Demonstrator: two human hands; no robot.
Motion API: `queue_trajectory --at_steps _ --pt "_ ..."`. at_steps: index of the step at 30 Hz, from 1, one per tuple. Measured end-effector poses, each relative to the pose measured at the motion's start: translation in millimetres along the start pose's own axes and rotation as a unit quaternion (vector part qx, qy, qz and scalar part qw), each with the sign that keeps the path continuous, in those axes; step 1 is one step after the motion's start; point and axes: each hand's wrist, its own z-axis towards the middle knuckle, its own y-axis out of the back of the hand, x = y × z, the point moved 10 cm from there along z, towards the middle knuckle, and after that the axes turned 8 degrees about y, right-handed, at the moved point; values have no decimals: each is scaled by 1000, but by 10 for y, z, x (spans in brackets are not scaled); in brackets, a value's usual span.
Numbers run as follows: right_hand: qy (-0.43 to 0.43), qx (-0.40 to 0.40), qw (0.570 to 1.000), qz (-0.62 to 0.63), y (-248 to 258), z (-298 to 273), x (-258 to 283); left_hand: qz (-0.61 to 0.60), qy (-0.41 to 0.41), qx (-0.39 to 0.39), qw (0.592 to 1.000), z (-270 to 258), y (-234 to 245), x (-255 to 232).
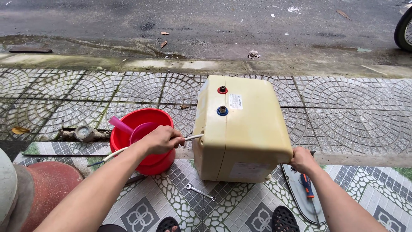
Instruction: Disassembling a water heater by removing screws and prying off the outer casing to access internal components.
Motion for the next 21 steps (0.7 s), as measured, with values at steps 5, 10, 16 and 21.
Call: queue_trajectory --at_steps 5,10,16,21 --pt "5 4 999 34 -56 -41 3 -51 17 37 998 -65 -3 -29" --pt "-10 17 1000 7 86 -188 245 -84 -2 2 996 -50 9 -106" --pt "-39 50 997 -33 283 -411 464 -63 -3 -124 990 -89 232 -174" --pt "-14 48 999 -4 11 -62 253 0 -37 -134 990 -136 290 -263"
